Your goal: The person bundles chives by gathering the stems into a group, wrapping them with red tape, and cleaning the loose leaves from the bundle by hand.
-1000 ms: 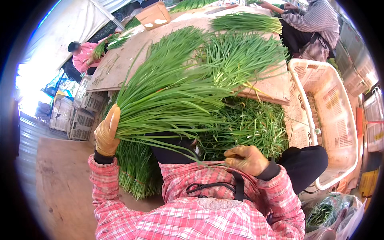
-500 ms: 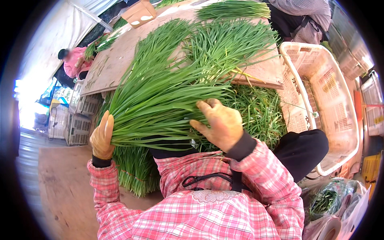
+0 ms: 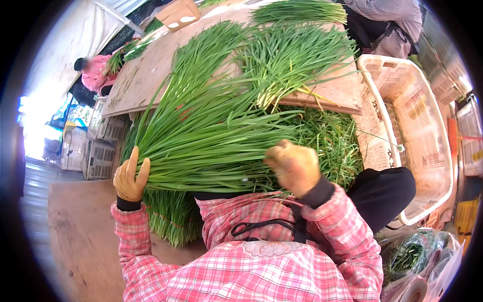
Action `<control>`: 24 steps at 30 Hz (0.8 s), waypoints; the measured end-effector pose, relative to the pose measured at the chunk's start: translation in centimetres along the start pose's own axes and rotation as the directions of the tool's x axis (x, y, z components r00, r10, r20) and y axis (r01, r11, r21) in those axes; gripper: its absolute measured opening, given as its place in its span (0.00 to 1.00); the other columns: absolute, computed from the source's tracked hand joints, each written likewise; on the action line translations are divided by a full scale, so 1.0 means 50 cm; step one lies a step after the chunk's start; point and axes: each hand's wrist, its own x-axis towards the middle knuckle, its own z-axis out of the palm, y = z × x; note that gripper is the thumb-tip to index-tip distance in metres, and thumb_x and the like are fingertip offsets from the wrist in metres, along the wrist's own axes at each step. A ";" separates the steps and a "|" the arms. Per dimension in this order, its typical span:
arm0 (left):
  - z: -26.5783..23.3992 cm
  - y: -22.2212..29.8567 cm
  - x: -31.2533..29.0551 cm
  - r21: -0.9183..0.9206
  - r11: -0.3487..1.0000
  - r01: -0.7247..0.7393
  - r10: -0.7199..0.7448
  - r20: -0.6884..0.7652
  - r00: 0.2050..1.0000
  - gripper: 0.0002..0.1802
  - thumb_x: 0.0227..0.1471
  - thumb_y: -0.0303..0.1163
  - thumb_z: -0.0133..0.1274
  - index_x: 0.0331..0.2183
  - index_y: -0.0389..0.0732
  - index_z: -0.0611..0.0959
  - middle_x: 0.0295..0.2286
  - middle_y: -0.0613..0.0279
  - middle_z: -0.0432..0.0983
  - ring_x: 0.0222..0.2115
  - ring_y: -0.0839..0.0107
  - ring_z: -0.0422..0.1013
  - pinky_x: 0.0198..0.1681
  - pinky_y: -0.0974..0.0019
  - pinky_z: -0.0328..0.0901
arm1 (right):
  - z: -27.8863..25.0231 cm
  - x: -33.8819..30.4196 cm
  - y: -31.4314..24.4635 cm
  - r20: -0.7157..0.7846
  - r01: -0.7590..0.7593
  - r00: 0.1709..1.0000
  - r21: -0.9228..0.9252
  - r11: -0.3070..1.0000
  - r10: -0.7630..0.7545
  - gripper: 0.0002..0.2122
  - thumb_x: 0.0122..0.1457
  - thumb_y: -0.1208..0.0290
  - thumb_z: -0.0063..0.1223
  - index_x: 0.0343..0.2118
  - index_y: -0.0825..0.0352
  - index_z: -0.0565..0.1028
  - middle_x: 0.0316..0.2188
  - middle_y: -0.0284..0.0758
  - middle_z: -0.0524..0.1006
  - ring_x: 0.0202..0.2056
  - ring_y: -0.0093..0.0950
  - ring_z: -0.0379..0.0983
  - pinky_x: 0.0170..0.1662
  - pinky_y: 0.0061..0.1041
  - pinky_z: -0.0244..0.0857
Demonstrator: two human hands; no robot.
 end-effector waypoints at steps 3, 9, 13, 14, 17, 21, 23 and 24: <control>0.000 -0.001 0.008 0.005 1.000 -0.020 0.020 -0.003 1.000 0.23 0.46 0.25 0.55 0.45 0.57 0.75 0.47 0.61 0.72 0.31 0.71 0.67 0.26 0.73 0.63 | -0.024 -0.032 0.091 -0.236 -0.153 0.958 0.067 0.986 0.165 0.04 0.49 0.77 0.59 0.28 0.65 0.76 0.24 0.37 0.74 0.25 0.37 0.73 0.28 0.27 0.68; 0.000 0.004 0.018 0.028 0.998 -0.054 0.055 -0.012 0.998 0.25 0.45 0.25 0.55 0.46 0.60 0.75 0.47 0.63 0.72 0.32 0.72 0.66 0.26 0.73 0.63 | -0.068 0.058 -0.019 -0.274 0.156 0.949 -0.013 0.988 -0.154 0.07 0.49 0.76 0.59 0.32 0.63 0.77 0.24 0.37 0.76 0.21 0.34 0.73 0.22 0.29 0.66; -0.013 0.006 0.035 0.014 0.997 -0.082 0.082 -0.001 0.997 0.26 0.45 0.25 0.55 0.46 0.60 0.75 0.47 0.63 0.72 0.32 0.70 0.66 0.26 0.73 0.63 | -0.028 0.119 -0.151 0.212 0.422 0.895 -0.114 0.900 -0.393 0.14 0.50 0.72 0.51 0.42 0.60 0.75 0.20 0.34 0.73 0.18 0.32 0.73 0.17 0.31 0.64; -0.017 0.006 0.046 -0.002 0.996 -0.094 0.094 -0.009 0.996 0.25 0.45 0.26 0.55 0.46 0.60 0.75 0.47 0.63 0.72 0.32 0.69 0.66 0.27 0.73 0.63 | -0.007 0.128 -0.182 0.207 0.423 0.896 -0.135 0.896 -0.393 0.14 0.50 0.71 0.50 0.42 0.62 0.75 0.19 0.33 0.72 0.19 0.32 0.73 0.17 0.31 0.64; -0.031 0.010 0.067 -0.030 0.991 -0.128 0.128 -0.021 0.992 0.23 0.47 0.28 0.55 0.46 0.60 0.75 0.46 0.62 0.72 0.33 0.67 0.66 0.28 0.71 0.64 | 0.070 0.151 -0.202 0.115 0.541 0.841 -0.168 0.824 -0.528 0.16 0.53 0.69 0.46 0.46 0.61 0.73 0.18 0.31 0.69 0.18 0.28 0.71 0.18 0.29 0.62; -0.038 0.012 0.051 0.022 0.991 -0.134 0.134 -0.029 0.991 0.20 0.48 0.31 0.55 0.45 0.59 0.75 0.46 0.61 0.73 0.34 0.66 0.66 0.31 0.69 0.65 | 0.092 0.132 -0.204 0.126 0.504 0.863 -0.128 0.854 -0.490 0.06 0.50 0.70 0.47 0.27 0.66 0.70 0.19 0.35 0.69 0.21 0.32 0.71 0.19 0.31 0.62; -0.031 0.019 0.050 0.016 0.990 -0.138 0.138 -0.044 0.989 0.18 0.48 0.30 0.55 0.43 0.56 0.76 0.46 0.59 0.73 0.35 0.66 0.68 0.32 0.69 0.66 | 0.095 0.121 -0.189 0.130 0.472 0.879 -0.097 0.876 -0.459 0.05 0.48 0.70 0.48 0.26 0.65 0.70 0.19 0.35 0.69 0.21 0.33 0.71 0.20 0.32 0.63; -0.036 0.018 0.051 0.007 0.990 -0.139 0.139 -0.047 0.989 0.17 0.47 0.28 0.55 0.41 0.54 0.76 0.46 0.58 0.74 0.35 0.66 0.69 0.32 0.69 0.66 | 0.093 0.119 -0.187 0.130 0.466 0.881 -0.076 0.881 -0.455 0.05 0.48 0.70 0.49 0.26 0.65 0.70 0.19 0.35 0.70 0.20 0.33 0.71 0.20 0.32 0.63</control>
